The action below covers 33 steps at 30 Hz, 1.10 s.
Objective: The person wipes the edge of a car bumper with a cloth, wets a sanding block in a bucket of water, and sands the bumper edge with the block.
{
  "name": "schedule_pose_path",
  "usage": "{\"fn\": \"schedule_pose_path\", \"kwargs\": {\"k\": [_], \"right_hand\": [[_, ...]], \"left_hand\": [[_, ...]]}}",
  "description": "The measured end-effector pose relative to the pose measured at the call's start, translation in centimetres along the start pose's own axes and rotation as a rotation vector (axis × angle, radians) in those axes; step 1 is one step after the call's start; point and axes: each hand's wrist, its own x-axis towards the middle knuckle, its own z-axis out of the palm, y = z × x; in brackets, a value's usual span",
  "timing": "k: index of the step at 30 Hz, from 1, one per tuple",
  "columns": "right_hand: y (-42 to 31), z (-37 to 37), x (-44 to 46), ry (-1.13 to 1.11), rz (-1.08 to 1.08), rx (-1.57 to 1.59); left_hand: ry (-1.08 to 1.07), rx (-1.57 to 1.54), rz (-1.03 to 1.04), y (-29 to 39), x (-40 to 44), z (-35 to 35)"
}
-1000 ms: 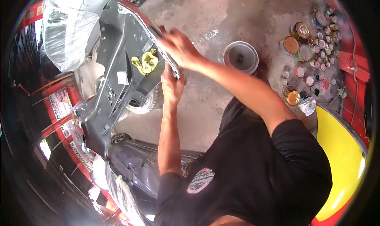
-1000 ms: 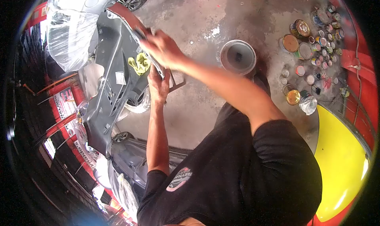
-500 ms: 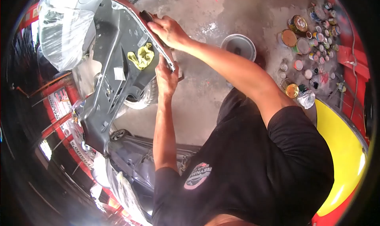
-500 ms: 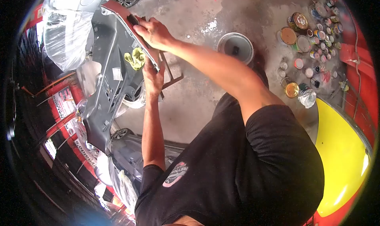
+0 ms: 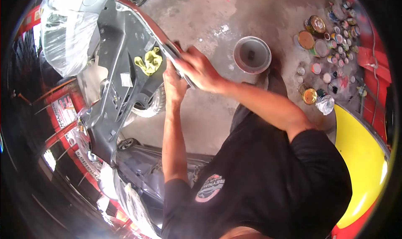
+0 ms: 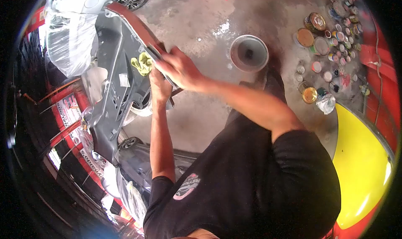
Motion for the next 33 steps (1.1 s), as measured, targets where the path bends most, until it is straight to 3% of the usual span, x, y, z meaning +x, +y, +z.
{"fn": "schedule_pose_path", "kwargs": {"k": [1,2,3,5,6,7,9,13,15,17,19,23,25,26,27,28,29,31,32,33], "right_hand": [[-0.6,-0.1,-1.1,0.04,-0.005,0.06],[-0.3,-0.2,-0.7,0.002,0.034,0.065],[0.2,0.3,1.3,0.012,0.01,0.065],[3.4,1.3,7.7,-0.071,0.041,-0.073],[5.6,2.0,11.0,-0.046,-0.069,-0.052],[4.0,2.0,12.4,-0.053,0.001,0.022],[3.1,2.0,10.1,-0.007,0.026,-0.042],[-0.7,0.2,1.0,0.018,-0.037,0.088],[-0.5,0.3,4.3,-0.008,-0.028,-0.036],[3.6,2.0,11.8,-0.044,-0.126,-0.09],[3.0,2.3,15.5,-0.082,-0.133,-0.07],[-1.1,0.5,6.5,-0.064,0.08,0.077],[-1.3,0.5,4.1,0.006,-0.029,0.059],[-1.0,0.7,6.5,-0.022,-0.346,-0.191],[-0.9,1.3,8.9,0.013,-0.031,0.005],[0.4,2.1,12.8,-0.007,0.014,0.001],[2.3,2.9,16.8,0.002,-0.143,0.001],[1.6,3.4,19.7,-0.041,-0.07,0.116],[2.0,3.7,18.9,0.027,-0.159,0.127],[2.5,3.5,16.6,-0.054,-0.035,0.17]], "left_hand": [[0.02,-0.044,0.089,0.2,0.0,0.0],[0.006,0.015,0.022,0.0,-0.3,-0.1],[0.067,0.05,0.145,0.0,-0.3,0.0],[0.02,0.01,-0.053,-0.4,-0.4,0.2],[0.018,0.019,-0.038,0.2,-0.6,0.3],[0.018,0.02,-0.034,-0.1,-0.5,0.3],[0.046,0.055,0.112,-1.3,-0.4,0.1],[0.023,0.017,-0.085,0.5,0.0,-0.3],[0.054,0.021,-0.044,0.5,0.0,0.1],[-0.007,0.045,-0.223,0.5,-0.1,0.1],[0.063,0.044,-0.085,-0.4,-0.5,0.3],[0.051,-0.052,-0.045,-0.5,-0.3,0.0],[0.06,-0.045,-0.028,-0.8,-0.3,0.0],[0.073,-0.003,-0.052,-1.2,-0.4,0.2],[0.087,0.04,-0.068,-1.5,-0.3,0.5],[0.075,0.048,-0.109,-0.9,-0.4,0.5],[0.081,0.049,-0.104,-0.7,-0.4,0.5],[0.081,0.057,-0.07,-0.8,-0.7,0.1],[0.056,0.048,-0.069,-0.5,-0.7,-0.4],[0.074,0.049,-0.071,-0.6,-0.6,-0.5]]}}
